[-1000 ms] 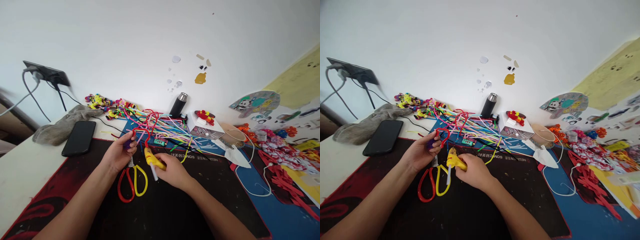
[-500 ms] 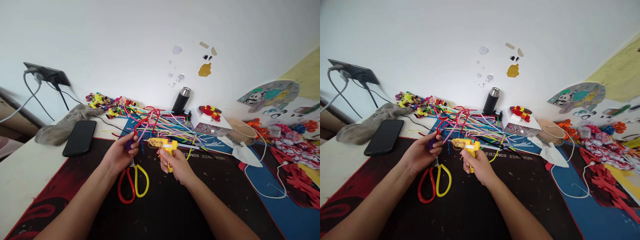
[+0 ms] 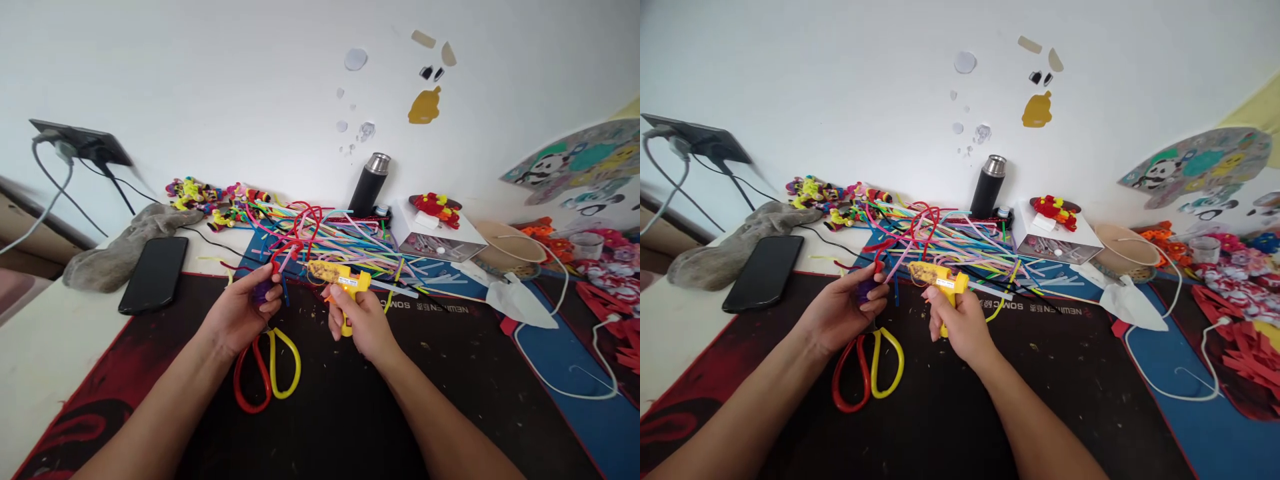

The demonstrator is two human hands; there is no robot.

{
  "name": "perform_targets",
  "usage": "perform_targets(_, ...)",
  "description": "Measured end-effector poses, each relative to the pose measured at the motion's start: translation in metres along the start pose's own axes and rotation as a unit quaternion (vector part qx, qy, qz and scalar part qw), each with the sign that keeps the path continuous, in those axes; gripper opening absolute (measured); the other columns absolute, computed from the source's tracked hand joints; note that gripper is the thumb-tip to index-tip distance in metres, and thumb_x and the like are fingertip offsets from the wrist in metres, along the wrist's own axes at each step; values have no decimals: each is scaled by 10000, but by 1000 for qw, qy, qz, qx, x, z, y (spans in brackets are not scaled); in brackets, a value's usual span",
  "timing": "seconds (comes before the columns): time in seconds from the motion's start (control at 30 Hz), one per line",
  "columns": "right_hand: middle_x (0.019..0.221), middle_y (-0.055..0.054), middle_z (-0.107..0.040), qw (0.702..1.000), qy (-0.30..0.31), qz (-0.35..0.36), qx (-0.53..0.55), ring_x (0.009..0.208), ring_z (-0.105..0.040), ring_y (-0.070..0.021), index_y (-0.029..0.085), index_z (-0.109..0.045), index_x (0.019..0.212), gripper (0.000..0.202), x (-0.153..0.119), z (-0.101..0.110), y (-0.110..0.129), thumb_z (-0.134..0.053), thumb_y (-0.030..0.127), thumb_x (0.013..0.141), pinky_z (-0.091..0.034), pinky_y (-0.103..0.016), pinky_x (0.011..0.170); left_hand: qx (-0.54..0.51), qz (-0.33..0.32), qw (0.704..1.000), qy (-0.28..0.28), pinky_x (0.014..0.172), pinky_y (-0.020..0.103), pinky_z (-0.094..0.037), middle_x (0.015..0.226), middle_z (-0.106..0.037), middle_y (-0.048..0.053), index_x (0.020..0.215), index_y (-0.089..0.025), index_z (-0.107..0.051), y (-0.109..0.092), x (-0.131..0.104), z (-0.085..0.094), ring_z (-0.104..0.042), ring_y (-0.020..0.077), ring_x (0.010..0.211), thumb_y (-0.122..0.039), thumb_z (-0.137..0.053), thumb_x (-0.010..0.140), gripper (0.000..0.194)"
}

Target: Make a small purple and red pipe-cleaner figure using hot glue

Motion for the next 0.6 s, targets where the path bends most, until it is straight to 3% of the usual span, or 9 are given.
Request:
perform_targets(0.13,531,89,-508,997,5,-10,77,380,-528,-95,166,-700,893,512,1,6,-3,-772,672,926,-384,-223,453,15,-4,1000,9,354,163,-373,789,-671,54,837,-134,-685,3,-1,-1,-485,82,491,-65,-661,955,139)
perform_targets(0.33,528,87,-513,986,-3,-12,165,376,-507,-90,160,-710,935,471,-1,-2,-3,-773,627,941,-369,-220,444,62,2,997,46,358,162,-365,653,-611,16,862,-125,-738,10,-4,-5,-442,83,470,-93,-768,887,50)
perform_targets(0.5,522,92,-511,980,12,-18,200,368,-478,-92,174,-699,938,489,-3,-9,2,-806,649,899,-356,-228,428,106,-21,992,60,359,159,-350,985,-795,141,807,-129,-715,15,-4,-9,-451,63,489,-104,-787,881,107)
perform_targets(0.6,515,96,-503,976,15,-20,218,367,-464,-92,188,-689,927,477,-4,-11,5,-819,645,888,-346,-232,430,117,-19,990,76,378,157,-349,924,-782,120,825,-125,-731,17,-3,-10,-457,68,500,-122,-818,867,97)
Point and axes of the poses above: each hand's wrist, its own x-axis towards the middle knuckle, its own z-axis out of the back of the hand, y = z × x, the point moved 4 cm from there along x, towards the middle knuckle
